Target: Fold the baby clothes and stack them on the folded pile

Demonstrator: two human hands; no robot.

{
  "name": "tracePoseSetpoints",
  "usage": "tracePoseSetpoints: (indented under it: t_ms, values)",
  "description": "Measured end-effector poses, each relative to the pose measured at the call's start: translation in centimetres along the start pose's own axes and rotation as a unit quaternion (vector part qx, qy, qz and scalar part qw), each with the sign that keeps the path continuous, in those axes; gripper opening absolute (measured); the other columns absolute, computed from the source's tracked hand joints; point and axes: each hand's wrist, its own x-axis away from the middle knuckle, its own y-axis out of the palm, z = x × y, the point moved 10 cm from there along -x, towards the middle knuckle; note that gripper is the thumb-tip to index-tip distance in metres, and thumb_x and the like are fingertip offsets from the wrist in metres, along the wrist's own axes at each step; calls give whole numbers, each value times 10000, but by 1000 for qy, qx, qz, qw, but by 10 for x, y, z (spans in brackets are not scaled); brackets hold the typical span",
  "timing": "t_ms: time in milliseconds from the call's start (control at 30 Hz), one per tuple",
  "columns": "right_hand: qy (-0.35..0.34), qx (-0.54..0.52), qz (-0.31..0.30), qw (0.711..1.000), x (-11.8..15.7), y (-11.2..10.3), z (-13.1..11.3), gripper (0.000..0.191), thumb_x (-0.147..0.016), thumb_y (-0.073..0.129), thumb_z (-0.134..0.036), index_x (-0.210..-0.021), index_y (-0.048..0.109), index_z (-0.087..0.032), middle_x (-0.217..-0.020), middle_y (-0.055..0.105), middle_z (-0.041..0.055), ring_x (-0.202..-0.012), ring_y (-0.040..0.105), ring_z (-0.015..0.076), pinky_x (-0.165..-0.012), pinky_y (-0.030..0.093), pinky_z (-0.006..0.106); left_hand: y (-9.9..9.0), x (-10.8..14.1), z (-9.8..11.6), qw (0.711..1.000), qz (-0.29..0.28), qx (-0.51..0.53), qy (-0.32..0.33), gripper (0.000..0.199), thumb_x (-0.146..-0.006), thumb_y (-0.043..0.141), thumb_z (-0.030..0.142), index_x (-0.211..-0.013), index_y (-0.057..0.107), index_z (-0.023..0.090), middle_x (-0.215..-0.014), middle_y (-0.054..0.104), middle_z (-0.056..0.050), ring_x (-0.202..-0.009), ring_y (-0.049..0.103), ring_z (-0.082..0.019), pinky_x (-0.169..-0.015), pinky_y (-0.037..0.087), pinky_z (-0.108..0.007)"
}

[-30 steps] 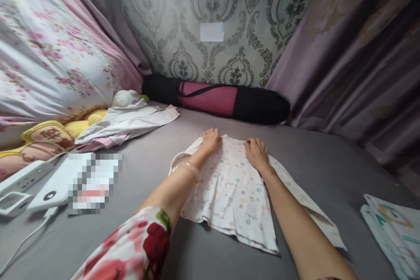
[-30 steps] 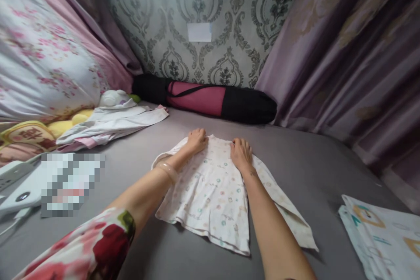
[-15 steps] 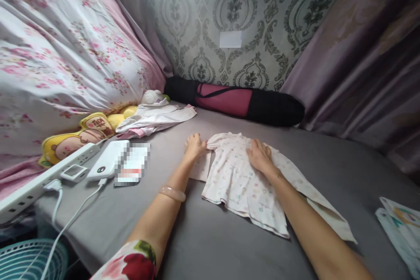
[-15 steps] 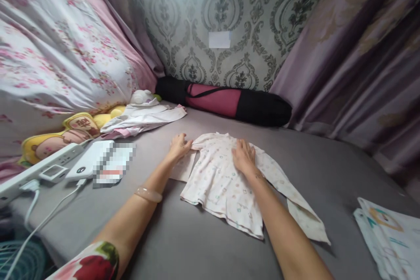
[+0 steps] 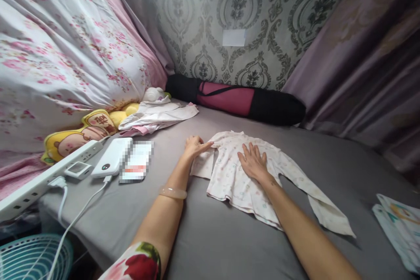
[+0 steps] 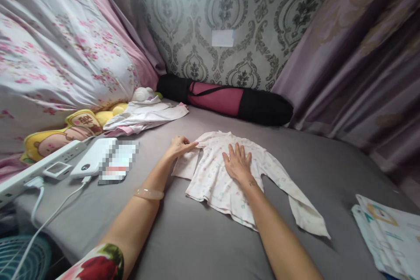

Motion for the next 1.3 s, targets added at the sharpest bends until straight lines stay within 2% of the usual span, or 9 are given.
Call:
tracePoseSetpoints:
  t_ms: [67,167,300,367,500,667,833,1133,1300]
  values:
    - [2,2,-7,1000,0,1,-1,625,-990,164,-512,-1540,225,-221,-1620,118,92,-1478,81,297,-1146,77,585,1,-1,2,999,-32,-1,15,599,-723,552,732,-802,714,161,-763,686,-105,-932,615,-289,-759,420,-297]
    - [5,5,-29,1000,0,1,-1,633,-989,163,-513,-1545,205,-213,-1623,96,96,-1479,67,303,-1146,75,586,2,0,0,998,-62,-12,19,585,-670,602,735,-792,727,177,-787,695,-96,-919,620,-284,-737,431,-288]
    - [4,8,-66,998,-5,-3,-2,653,-982,207,-513,-1544,203,-180,-1619,98,131,-1471,93,337,-1132,121,603,2,1,-2,997,-72,-24,13,453,-678,673,591,-876,743,190,-878,714,-94,-980,614,-282,-780,451,-284]
    - [0,10,-76,997,-10,-9,-6,636,-974,279,-489,-1516,284,-157,-1598,174,165,-1454,164,354,-1120,164,604,2,1,-1,997,-73,-26,14,377,-693,683,499,-892,748,186,-898,719,-99,-999,611,-285,-804,457,-291]
    - [-31,-8,-16,999,-23,-28,-29,496,-974,310,-305,-1424,435,-137,-1547,312,164,-1436,245,286,-1150,183,511,1,-1,-1,998,-54,-36,16,299,-711,660,408,-883,760,185,-924,720,-114,-1032,601,-297,-844,458,-309]
    - [-4,-79,7,997,-40,-22,-58,536,-968,268,-212,-1496,302,-124,-1592,228,123,-1469,161,234,-1172,162,455,3,-2,-1,997,-60,-42,22,297,-732,617,415,-848,765,185,-926,716,-124,-1032,598,-311,-846,458,-328]
    - [29,-105,27,994,-42,-8,-70,552,-992,239,-288,-1501,281,-79,-1595,208,142,-1471,134,261,-1174,110,476,3,-2,0,995,-80,-47,21,266,-719,641,402,-836,758,193,-863,718,-104,-1005,612,-288,-841,454,-309]
    - [32,-101,51,993,-37,-8,-72,581,-999,211,-378,-1510,295,-114,-1591,224,136,-1468,142,264,-1168,67,467,4,-1,-9,991,-69,-109,-31,460,-611,718,573,-826,708,166,-1071,668,-172,-1083,584,-350,-815,473,-333]
    - [33,-95,44,994,-39,-6,-71,592,-1000,196,-403,-1513,290,-123,-1596,206,137,-1470,126,271,-1161,58,472,7,7,-3,987,-131,-86,-39,265,-647,704,437,-702,645,184,-805,682,-101,-928,636,-299,-708,470,-296]
